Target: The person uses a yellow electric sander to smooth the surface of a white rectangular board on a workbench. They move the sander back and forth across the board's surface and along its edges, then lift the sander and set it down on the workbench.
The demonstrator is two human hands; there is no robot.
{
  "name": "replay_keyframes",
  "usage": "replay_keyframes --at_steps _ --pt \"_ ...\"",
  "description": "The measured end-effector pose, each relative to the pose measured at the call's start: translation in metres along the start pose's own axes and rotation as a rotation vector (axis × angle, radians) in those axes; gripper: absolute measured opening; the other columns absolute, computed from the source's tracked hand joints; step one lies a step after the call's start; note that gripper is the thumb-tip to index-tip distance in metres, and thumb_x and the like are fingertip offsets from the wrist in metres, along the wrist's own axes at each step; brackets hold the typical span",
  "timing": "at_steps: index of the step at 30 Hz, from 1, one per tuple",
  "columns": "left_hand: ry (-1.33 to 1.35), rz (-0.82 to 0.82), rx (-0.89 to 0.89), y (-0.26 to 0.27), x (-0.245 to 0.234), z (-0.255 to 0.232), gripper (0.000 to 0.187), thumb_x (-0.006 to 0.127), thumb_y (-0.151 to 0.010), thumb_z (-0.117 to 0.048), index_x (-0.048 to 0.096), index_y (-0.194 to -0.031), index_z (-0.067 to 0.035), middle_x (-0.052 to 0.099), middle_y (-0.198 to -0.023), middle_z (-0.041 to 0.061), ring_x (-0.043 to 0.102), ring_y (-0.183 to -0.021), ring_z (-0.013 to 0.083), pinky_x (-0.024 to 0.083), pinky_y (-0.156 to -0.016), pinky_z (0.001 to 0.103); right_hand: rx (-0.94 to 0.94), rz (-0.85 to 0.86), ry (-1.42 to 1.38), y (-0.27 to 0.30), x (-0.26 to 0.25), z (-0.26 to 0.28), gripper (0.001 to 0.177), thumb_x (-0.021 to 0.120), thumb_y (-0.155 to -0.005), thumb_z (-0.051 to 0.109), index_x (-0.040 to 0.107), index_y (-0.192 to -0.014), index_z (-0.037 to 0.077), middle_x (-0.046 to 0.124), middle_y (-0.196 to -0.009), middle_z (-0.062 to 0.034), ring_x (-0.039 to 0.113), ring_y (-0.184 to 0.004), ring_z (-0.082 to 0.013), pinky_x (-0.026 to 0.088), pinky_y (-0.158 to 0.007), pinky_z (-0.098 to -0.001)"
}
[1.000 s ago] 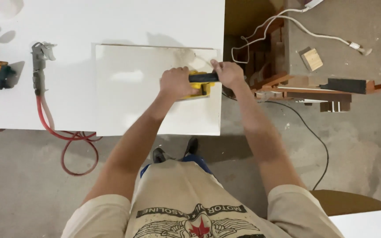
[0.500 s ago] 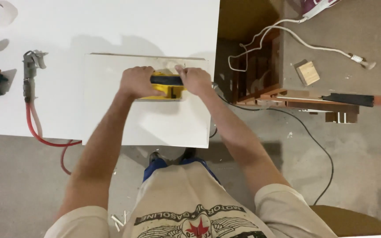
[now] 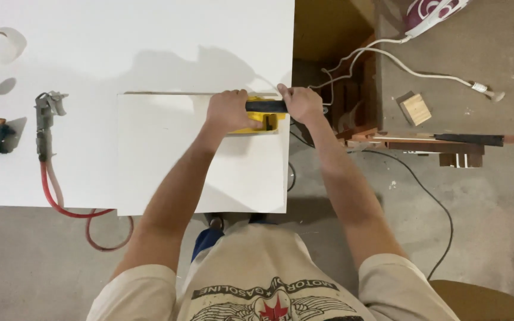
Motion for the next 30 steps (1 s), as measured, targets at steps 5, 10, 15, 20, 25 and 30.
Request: replay_keyframes --at_steps 5,10,15,20,25,30 --pt "-0.023 -0.018 -0.01 0.018 -0.005 0.053 0.094 0.058 -0.069 -0.093 0.063 -0.118 -0.013 0.07 -0.108 0.006 0.07 -0.108 0.0272 0.057 -0.087 0.043 -0.004 0.052 0.03 -0.004 0.006 0.065 0.084 0.011 -0.104 0.068 0.073 -0.124 0.015 0.075 -0.11 -0.0163 0.069 -0.112 -0.0389 0.054 -0.094 -0.0509" --pt "-0.033 -0.008 -0.064 0.041 -0.015 0.108 0.099 0.058 -0.066 -0.095 0.063 -0.119 -0.013 0.071 -0.109 0.006 0.071 -0.108 0.0272 0.057 -0.087 0.043 -0.046 0.121 0.054 -0.015 0.024 0.122 0.084 0.01 -0.102 0.068 0.07 -0.129 0.017 0.074 -0.113 -0.0162 0.067 -0.116 -0.0373 0.053 -0.098 -0.0494" --pt "-0.055 -0.013 -0.042 0.03 -0.01 0.102 0.102 0.052 -0.066 -0.098 0.064 -0.121 -0.013 0.072 -0.112 0.006 0.07 -0.11 0.0261 0.057 -0.088 0.041 -0.055 0.12 0.032 -0.018 0.027 0.109 0.082 0.012 -0.103 0.067 0.072 -0.126 0.016 0.076 -0.105 -0.0147 0.068 -0.114 -0.0366 0.051 -0.1 -0.0485" --pt "-0.056 -0.019 0.048 -0.009 0.0 0.04 0.101 0.053 -0.066 -0.098 0.063 -0.121 -0.013 0.071 -0.11 0.006 0.071 -0.108 0.0267 0.058 -0.085 0.043 0.035 0.06 0.006 -0.025 0.018 0.024 0.082 0.014 -0.103 0.071 0.073 -0.119 0.016 0.077 -0.086 -0.006 0.071 -0.107 -0.032 0.053 -0.097 -0.048" --pt "-0.01 -0.018 0.112 -0.021 -0.008 -0.012 0.09 0.058 -0.074 -0.086 0.063 -0.123 -0.01 0.071 -0.112 0.008 0.07 -0.109 0.0279 0.057 -0.086 0.043 0.065 -0.022 -0.015 -0.024 0.008 -0.029 0.083 0.014 -0.106 0.07 0.076 -0.103 0.015 0.075 -0.075 -0.0044 0.072 -0.095 -0.0331 0.055 -0.09 -0.0494" --pt "-0.025 -0.032 0.082 -0.019 0.003 0.015 0.093 0.057 -0.069 -0.089 0.063 -0.122 -0.013 0.071 -0.109 0.005 0.071 -0.106 0.0256 0.056 -0.083 0.041 0.052 -0.004 -0.007 -0.019 0.013 0.0 0.084 0.013 -0.105 0.073 0.075 -0.106 0.016 0.077 -0.085 -0.0067 0.071 -0.102 -0.0337 0.054 -0.092 -0.0486"
Point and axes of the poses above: each hand's wrist, its own y-axis away from the middle knuckle, its own x-axis out of the palm, z = x × y, the point moved 10 cm from there along -y, towards the middle knuckle
